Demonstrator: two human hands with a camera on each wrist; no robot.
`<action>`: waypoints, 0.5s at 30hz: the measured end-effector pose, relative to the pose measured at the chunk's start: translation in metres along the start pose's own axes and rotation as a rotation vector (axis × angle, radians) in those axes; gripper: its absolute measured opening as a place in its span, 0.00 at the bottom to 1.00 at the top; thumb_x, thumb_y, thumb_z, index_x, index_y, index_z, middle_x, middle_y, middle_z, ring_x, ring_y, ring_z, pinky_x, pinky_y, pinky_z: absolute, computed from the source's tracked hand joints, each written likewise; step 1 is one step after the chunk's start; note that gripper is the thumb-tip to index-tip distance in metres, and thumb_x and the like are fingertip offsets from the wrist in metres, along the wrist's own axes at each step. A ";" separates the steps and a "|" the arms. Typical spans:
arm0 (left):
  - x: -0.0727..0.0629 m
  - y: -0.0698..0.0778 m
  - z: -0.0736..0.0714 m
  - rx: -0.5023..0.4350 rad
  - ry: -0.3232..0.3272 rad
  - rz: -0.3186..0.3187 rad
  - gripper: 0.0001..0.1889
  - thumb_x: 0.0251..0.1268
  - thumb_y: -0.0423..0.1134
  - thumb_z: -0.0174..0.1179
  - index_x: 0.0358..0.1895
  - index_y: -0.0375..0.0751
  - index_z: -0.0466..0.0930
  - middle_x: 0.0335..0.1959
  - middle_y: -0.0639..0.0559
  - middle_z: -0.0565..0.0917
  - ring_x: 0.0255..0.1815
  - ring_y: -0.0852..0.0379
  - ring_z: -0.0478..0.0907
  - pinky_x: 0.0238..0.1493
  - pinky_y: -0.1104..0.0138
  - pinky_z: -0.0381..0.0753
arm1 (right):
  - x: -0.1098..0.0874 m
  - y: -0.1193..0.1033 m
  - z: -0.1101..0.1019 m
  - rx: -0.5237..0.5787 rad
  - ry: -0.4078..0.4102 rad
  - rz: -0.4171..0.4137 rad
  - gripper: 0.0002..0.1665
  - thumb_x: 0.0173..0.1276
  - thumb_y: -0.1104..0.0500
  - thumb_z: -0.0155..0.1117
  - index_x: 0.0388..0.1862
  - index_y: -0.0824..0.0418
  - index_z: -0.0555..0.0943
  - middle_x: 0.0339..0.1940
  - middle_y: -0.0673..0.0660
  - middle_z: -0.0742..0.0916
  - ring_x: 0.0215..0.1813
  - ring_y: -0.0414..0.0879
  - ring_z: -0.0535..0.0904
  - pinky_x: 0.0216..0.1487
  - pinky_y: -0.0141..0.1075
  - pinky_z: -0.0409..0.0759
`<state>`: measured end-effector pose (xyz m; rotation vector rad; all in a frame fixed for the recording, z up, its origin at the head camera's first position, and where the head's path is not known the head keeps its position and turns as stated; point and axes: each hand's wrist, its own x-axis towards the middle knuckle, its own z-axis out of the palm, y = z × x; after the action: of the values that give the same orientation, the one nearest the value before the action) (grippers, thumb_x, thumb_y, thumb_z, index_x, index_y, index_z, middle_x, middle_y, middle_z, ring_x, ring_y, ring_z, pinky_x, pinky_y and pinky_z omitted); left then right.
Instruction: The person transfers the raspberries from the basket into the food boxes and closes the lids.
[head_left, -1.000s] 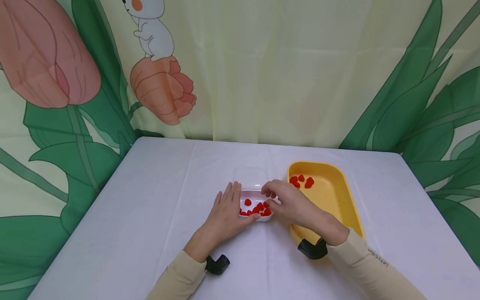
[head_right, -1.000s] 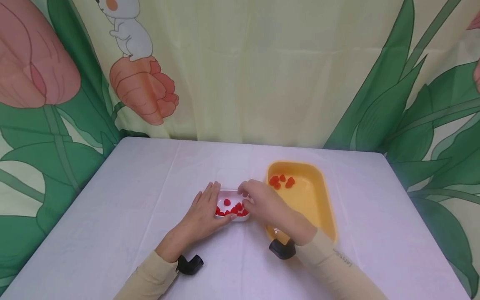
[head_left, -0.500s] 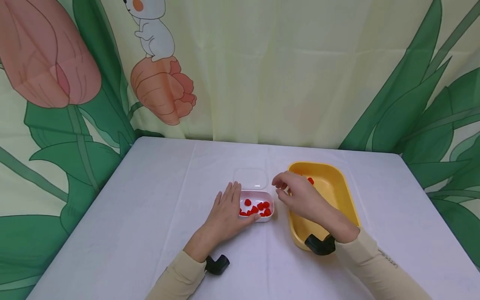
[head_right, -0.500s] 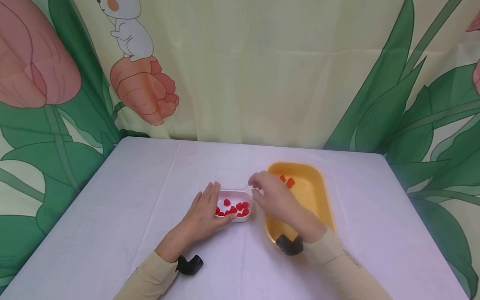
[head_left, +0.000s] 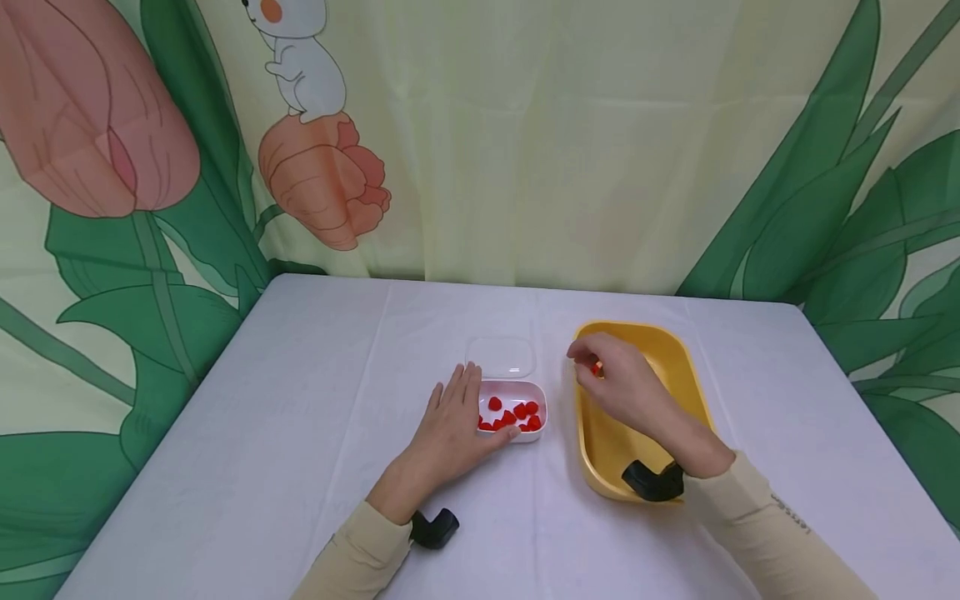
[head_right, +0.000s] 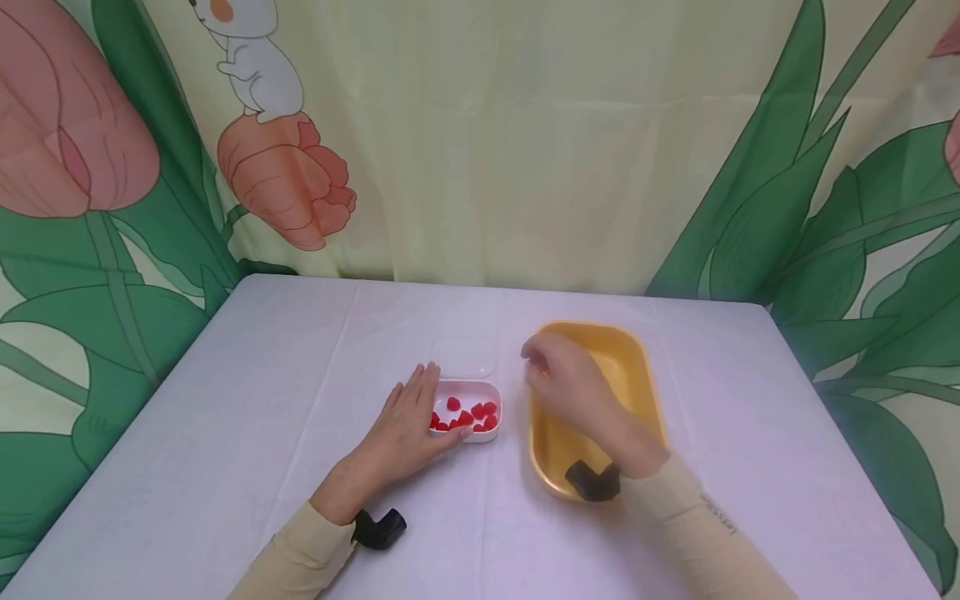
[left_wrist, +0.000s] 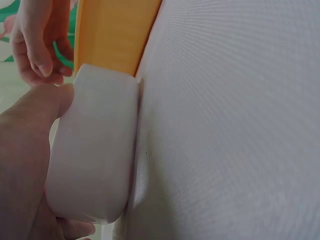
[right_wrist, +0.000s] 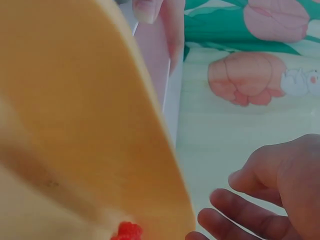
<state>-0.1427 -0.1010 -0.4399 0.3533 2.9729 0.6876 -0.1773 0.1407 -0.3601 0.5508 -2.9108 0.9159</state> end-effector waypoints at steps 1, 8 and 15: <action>0.000 0.000 0.000 -0.001 0.001 0.000 0.55 0.57 0.69 0.58 0.80 0.40 0.47 0.81 0.44 0.53 0.83 0.44 0.46 0.79 0.43 0.48 | 0.000 0.001 0.000 -0.001 0.001 0.007 0.10 0.68 0.66 0.61 0.47 0.62 0.81 0.43 0.57 0.86 0.44 0.49 0.80 0.49 0.47 0.85; 0.001 -0.002 0.002 0.005 0.002 0.007 0.55 0.58 0.70 0.57 0.79 0.39 0.47 0.81 0.44 0.54 0.83 0.45 0.46 0.79 0.43 0.48 | 0.002 0.013 -0.002 -0.030 -0.024 0.064 0.10 0.67 0.66 0.61 0.47 0.63 0.81 0.42 0.58 0.85 0.44 0.51 0.78 0.50 0.48 0.84; 0.001 -0.002 0.001 0.001 0.009 0.012 0.55 0.58 0.70 0.57 0.79 0.39 0.47 0.81 0.44 0.54 0.83 0.45 0.46 0.79 0.43 0.48 | 0.006 0.024 -0.001 -0.048 -0.056 0.099 0.11 0.68 0.66 0.60 0.48 0.64 0.81 0.46 0.60 0.85 0.47 0.53 0.79 0.53 0.50 0.83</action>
<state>-0.1441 -0.1017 -0.4420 0.3690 2.9820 0.6912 -0.1917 0.1580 -0.3714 0.4408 -3.0259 0.8522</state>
